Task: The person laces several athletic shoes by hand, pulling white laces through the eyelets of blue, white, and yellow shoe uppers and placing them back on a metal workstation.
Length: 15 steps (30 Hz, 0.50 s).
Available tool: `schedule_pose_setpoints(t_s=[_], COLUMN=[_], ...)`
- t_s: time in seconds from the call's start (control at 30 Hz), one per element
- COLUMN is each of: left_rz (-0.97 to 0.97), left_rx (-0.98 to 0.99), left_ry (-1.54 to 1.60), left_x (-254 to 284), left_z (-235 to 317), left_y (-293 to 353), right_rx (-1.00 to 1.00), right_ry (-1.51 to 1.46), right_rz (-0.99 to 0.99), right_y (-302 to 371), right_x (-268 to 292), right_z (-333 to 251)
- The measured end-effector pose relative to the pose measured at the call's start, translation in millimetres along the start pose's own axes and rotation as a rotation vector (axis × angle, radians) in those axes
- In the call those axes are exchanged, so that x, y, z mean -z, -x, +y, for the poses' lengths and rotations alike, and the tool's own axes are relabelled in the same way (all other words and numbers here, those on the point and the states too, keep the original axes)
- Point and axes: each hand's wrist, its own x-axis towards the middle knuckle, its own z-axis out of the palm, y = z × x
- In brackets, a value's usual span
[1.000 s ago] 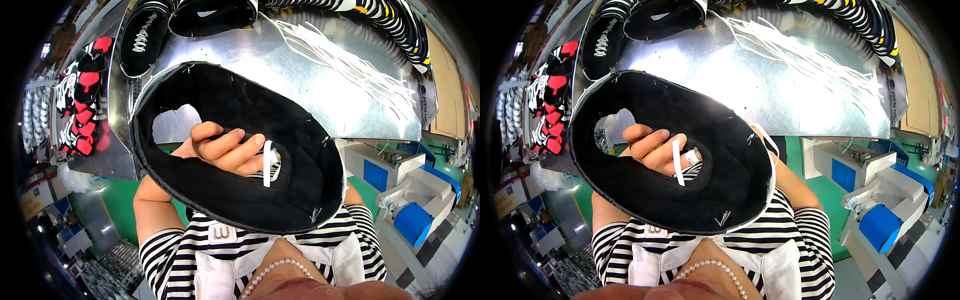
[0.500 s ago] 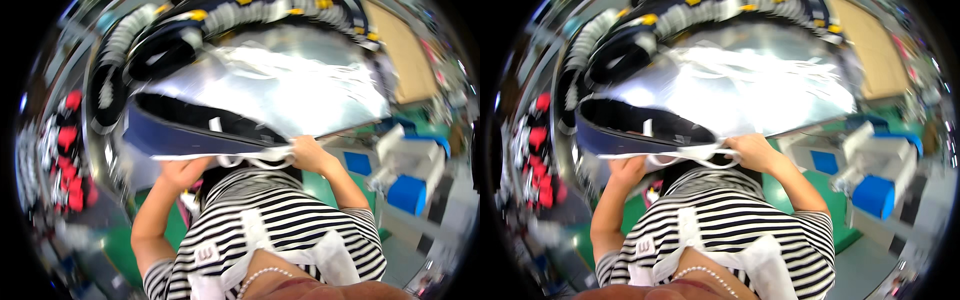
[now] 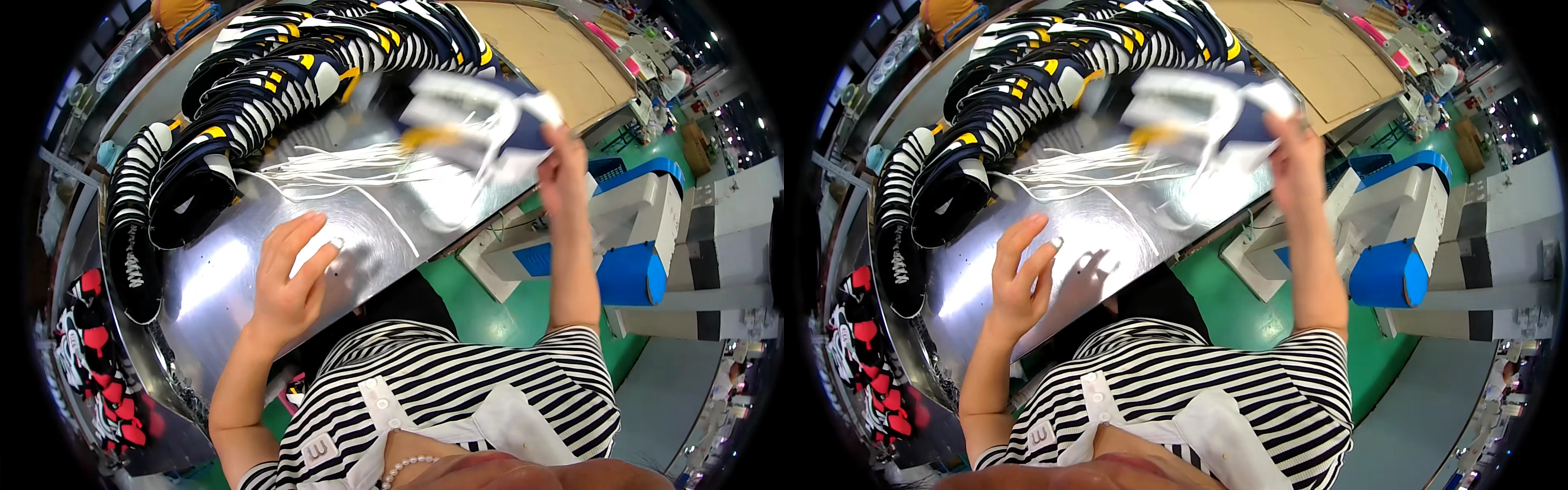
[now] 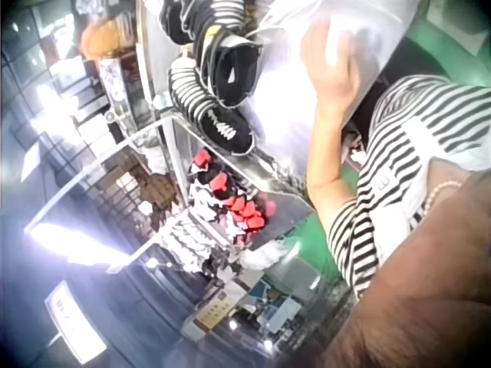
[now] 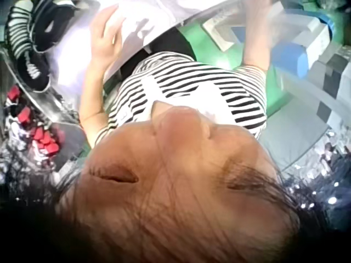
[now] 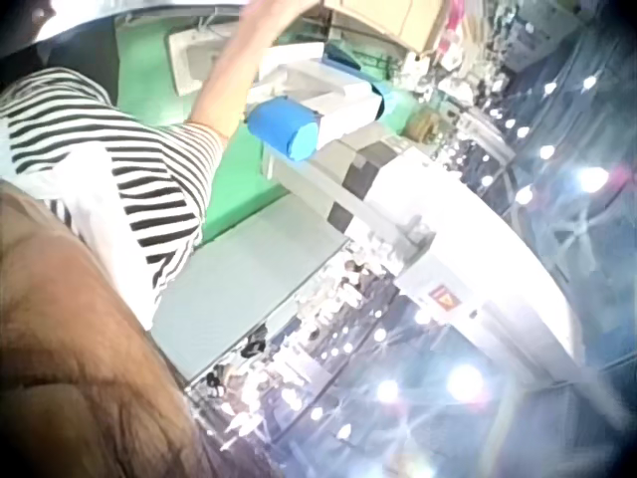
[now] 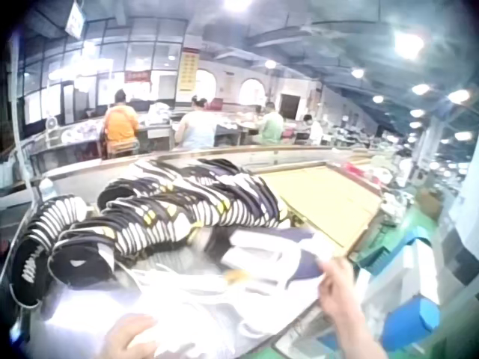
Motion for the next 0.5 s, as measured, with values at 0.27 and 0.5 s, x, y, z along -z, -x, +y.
schedule_pose_setpoints(t_s=[0.27, 0.5], left_rz=[0.057, 0.124], left_rx=[0.56, 0.678], left_ry=[0.026, -0.131], left_x=[11, 30], left_z=[-24, -50], left_y=[50, 103], right_rx=[0.04, 0.039], right_ry=[0.158, 0.564], right_rz=[0.236, 0.034], right_y=[-247, -203], right_x=[142, 86], right_z=[-42, 59])
